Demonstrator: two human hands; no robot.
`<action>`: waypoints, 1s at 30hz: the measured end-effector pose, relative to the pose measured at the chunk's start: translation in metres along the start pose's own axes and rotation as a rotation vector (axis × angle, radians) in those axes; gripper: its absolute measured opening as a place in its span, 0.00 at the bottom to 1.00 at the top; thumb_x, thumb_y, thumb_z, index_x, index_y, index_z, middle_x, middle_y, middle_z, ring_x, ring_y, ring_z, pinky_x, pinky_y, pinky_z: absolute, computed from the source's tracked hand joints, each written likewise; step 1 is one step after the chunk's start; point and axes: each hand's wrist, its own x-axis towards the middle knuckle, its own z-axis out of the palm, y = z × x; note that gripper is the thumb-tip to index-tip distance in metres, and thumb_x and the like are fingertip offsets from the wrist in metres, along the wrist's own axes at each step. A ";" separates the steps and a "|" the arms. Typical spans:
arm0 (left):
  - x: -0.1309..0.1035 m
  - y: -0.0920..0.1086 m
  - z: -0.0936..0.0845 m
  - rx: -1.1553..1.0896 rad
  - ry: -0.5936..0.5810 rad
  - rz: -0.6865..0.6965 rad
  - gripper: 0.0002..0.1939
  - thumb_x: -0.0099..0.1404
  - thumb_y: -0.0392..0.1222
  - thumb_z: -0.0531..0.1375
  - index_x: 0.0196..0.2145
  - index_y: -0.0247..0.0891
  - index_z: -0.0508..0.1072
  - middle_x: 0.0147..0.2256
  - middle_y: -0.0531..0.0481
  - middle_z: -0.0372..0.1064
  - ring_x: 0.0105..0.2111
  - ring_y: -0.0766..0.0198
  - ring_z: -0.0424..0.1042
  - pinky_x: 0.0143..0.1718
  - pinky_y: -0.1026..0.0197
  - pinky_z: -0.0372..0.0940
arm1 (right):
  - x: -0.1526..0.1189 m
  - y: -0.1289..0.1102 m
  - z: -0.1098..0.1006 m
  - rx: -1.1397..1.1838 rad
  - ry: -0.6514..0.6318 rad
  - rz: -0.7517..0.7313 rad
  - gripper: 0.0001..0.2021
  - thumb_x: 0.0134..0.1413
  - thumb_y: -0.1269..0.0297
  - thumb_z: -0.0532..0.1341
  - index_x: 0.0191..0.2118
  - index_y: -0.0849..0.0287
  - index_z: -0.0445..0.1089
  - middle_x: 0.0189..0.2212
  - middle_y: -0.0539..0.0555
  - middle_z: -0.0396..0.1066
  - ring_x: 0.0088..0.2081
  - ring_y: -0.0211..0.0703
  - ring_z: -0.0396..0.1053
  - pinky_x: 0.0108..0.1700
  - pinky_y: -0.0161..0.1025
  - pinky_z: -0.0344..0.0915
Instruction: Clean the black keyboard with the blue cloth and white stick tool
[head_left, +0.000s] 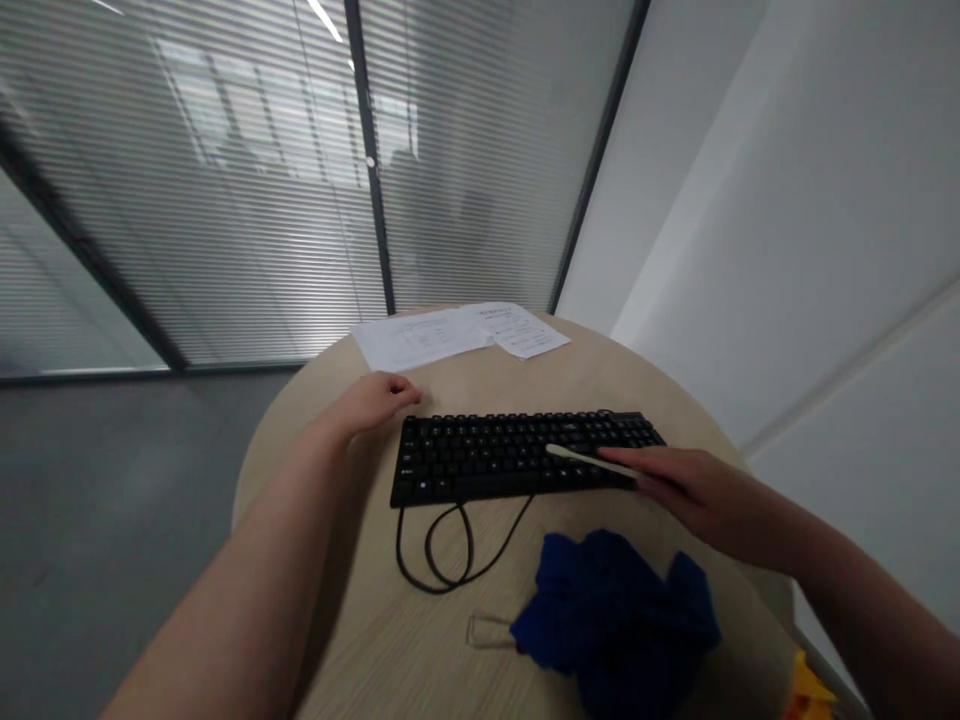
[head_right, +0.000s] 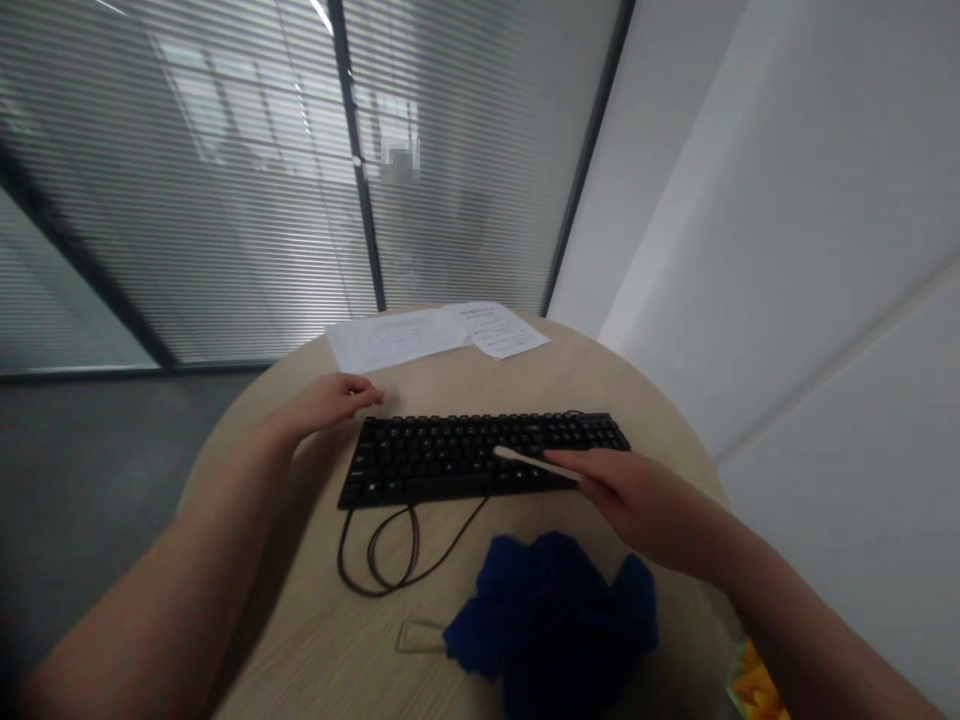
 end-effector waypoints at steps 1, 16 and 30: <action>-0.003 -0.004 -0.004 -0.038 -0.048 -0.031 0.22 0.58 0.59 0.57 0.31 0.36 0.77 0.23 0.50 0.68 0.24 0.62 0.65 0.26 0.61 0.56 | 0.015 -0.005 0.001 0.000 -0.022 -0.061 0.23 0.70 0.60 0.47 0.64 0.50 0.65 0.57 0.54 0.70 0.55 0.43 0.70 0.58 0.44 0.66; -0.016 -0.018 -0.008 -0.419 -0.443 -0.114 0.24 0.55 0.64 0.64 0.30 0.38 0.70 0.21 0.54 0.61 0.19 0.69 0.56 0.18 0.65 0.48 | 0.202 -0.068 0.058 -0.082 -0.195 -0.365 0.24 0.64 0.70 0.50 0.61 0.47 0.70 0.49 0.56 0.74 0.47 0.42 0.70 0.51 0.39 0.63; -0.008 -0.022 -0.004 -0.381 -0.439 -0.193 0.28 0.51 0.67 0.66 0.32 0.38 0.72 0.20 0.55 0.63 0.20 0.69 0.60 0.21 0.65 0.52 | 0.199 -0.050 0.036 -0.098 -0.315 -0.335 0.24 0.64 0.69 0.51 0.61 0.44 0.69 0.52 0.52 0.75 0.49 0.42 0.72 0.51 0.37 0.64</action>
